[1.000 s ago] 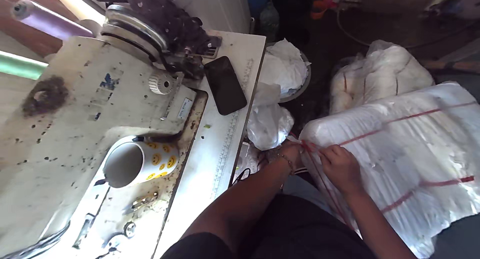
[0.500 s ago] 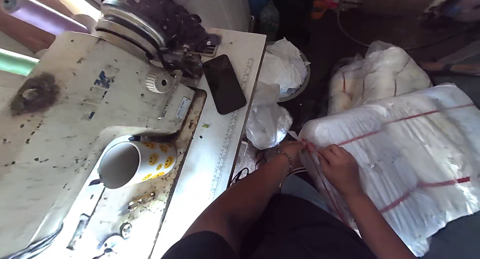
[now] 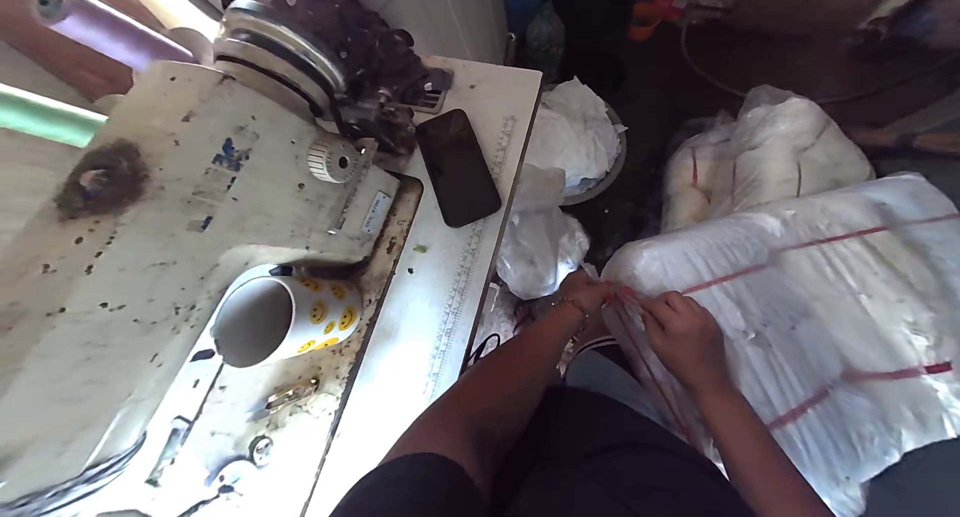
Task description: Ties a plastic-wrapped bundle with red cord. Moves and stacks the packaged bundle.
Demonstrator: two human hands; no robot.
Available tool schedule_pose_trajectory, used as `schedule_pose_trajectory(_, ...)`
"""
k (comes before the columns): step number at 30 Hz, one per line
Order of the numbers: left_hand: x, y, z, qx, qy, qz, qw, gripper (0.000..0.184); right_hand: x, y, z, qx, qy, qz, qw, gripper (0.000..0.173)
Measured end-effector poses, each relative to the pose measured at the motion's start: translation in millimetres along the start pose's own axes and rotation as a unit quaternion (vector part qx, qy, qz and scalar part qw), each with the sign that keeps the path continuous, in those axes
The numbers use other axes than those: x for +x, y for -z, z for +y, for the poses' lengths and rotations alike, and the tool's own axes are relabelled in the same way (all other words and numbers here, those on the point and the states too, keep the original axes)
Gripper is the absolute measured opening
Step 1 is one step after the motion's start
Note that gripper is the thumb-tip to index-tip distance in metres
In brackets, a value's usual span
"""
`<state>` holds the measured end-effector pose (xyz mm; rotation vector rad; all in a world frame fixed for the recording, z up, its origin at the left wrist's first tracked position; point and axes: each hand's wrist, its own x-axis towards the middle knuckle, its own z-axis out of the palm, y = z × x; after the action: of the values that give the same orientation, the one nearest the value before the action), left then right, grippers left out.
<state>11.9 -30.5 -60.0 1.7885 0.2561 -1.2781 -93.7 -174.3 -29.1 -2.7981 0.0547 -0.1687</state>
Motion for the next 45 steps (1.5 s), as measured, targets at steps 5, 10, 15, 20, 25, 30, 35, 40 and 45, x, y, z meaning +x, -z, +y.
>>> schedule_pose_trajectory(5,9.8,10.8,-2.2,0.062,-0.024,-0.042,0.997,0.041,-1.9,-1.3,1.6,0.004,0.005,0.007,1.0,0.021)
schedule_pose_trajectory(10,-5.3,20.4,17.3,0.141,0.057,-0.054,0.987,0.044,-2.1,0.0,1.7,0.007,0.002,0.003,1.0,0.021)
schedule_pose_trajectory(15,-0.6,2.6,-11.6,-0.248,0.09,-0.065,0.962,0.017,-1.6,-1.7,0.1,0.002,0.006,0.015,1.0,0.021)
schedule_pose_trajectory(20,-5.2,-8.6,-15.1,-0.28,0.041,-0.08,0.956,0.02,-1.5,-1.4,-0.1,0.002,0.007,0.015,1.0,0.023)
schedule_pose_trajectory(25,-18.7,12.2,-3.5,0.077,-0.067,-0.095,0.99,0.037,-0.6,2.8,0.9,0.018,-0.002,0.003,1.0,0.021)
schedule_pose_trajectory(30,-22.2,35.0,-1.4,0.181,-0.056,-0.024,0.982,0.037,2.6,0.3,-3.0,0.002,0.003,0.004,1.0,0.018)
schedule_pose_trajectory(35,-4.1,12.2,-28.3,0.024,-0.077,-0.07,0.994,0.031,2.8,-2.6,-2.6,-0.013,0.01,0.013,1.0,0.02)
schedule_pose_trajectory(40,-1.6,-0.3,-28.4,-0.049,-0.07,-0.083,0.993,0.036,-1.5,-2.1,-1.3,-0.018,0.008,0.006,1.0,0.022)
schedule_pose_trajectory(45,-11.0,-5.1,-23.2,-0.078,-0.056,-0.062,0.993,0.035,-0.2,-5.6,-22.1,-0.103,0.033,-0.007,0.994,0.023)
